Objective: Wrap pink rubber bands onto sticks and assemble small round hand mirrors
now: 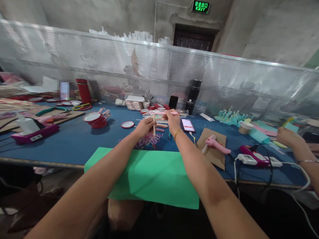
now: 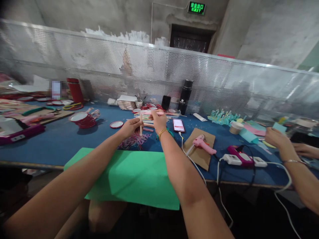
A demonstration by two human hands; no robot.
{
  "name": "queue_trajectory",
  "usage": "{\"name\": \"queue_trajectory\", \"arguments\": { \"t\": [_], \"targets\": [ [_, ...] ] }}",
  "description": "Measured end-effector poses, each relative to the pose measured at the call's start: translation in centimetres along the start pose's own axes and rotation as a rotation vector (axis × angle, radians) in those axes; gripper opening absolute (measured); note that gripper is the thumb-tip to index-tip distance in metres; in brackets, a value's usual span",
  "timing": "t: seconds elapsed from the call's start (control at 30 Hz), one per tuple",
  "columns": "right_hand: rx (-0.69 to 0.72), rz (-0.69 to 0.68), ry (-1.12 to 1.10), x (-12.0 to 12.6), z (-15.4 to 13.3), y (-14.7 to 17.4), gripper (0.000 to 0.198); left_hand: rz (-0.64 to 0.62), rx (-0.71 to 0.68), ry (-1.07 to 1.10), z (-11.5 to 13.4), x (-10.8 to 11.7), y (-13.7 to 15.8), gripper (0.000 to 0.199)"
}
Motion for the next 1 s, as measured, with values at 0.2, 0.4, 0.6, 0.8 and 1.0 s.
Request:
{"name": "queue_trajectory", "arguments": {
  "t": [0.2,0.4,0.6,0.8,1.0],
  "targets": [
    [-0.007,-0.035,-0.016,-0.31,0.10,0.20,0.015,-0.014,0.000,0.005,0.13,-0.12,-0.01,0.038],
    [-0.003,-0.009,0.017,-0.03,0.18,0.08,0.015,0.007,-0.001,-0.004,0.35,-0.05,0.09,0.038],
    [0.003,-0.051,-0.005,-0.29,0.33,0.21,0.018,0.007,0.009,-0.027,0.40,-0.10,0.20,0.037],
    [-0.002,-0.016,0.003,-0.06,0.43,-0.05,0.016,0.013,-0.002,-0.025,0.35,0.07,0.06,0.036],
    [0.004,-0.048,0.011,-0.27,0.60,0.00,0.017,-0.003,0.003,-0.015,0.01,-0.05,-0.14,0.035]
  ]
}}
Point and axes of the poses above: each hand's wrist, its own y-axis away from the middle knuckle, its own x-axis out of the back of the hand, z = x × y, the point moved 5 cm from there along -y, towards the middle knuckle, and after that the axes turned 4 degrees about z, right-handed, at the moved point
